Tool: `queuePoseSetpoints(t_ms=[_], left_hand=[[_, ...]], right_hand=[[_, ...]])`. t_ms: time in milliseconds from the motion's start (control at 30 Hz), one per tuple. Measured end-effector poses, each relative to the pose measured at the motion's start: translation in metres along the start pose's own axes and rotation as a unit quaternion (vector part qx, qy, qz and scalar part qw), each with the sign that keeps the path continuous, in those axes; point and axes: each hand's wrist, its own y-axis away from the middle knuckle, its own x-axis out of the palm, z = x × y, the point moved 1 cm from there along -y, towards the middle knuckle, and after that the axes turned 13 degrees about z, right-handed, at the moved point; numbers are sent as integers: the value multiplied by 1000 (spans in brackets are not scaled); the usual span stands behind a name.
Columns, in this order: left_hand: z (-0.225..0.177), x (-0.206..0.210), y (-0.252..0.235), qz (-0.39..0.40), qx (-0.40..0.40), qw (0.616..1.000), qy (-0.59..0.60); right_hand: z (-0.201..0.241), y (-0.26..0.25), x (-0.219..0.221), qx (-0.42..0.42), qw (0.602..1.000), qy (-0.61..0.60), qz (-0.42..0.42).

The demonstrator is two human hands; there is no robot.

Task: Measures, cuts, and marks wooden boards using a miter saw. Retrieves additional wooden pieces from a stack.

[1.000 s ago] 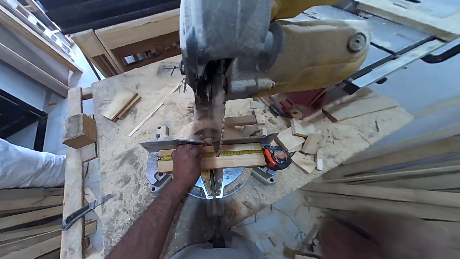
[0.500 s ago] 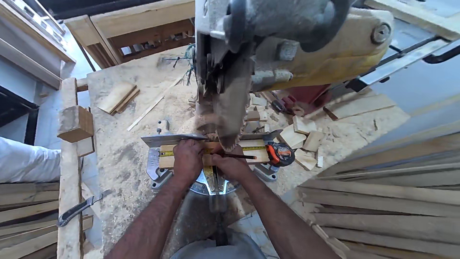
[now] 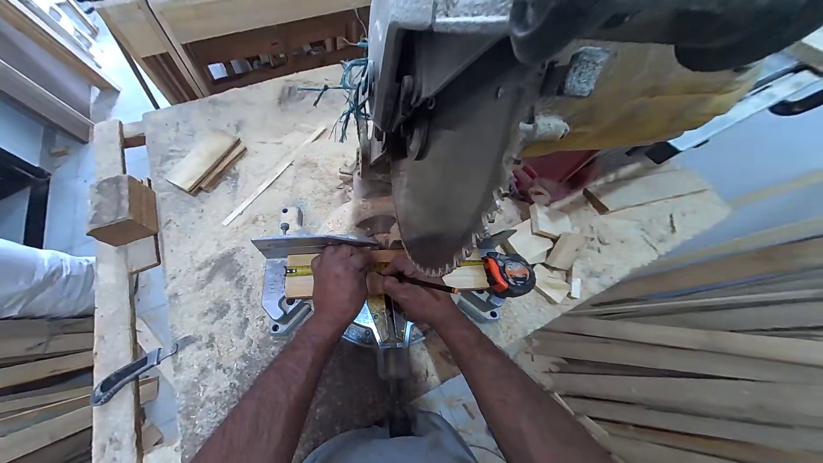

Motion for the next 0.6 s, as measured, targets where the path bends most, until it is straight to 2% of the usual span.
queuePoseSetpoints(t_ms=[600], left_hand=[[1,-1,0,9,1,1000,8]], right_hand=[[5,-2,-3,28,999,-19,13]])
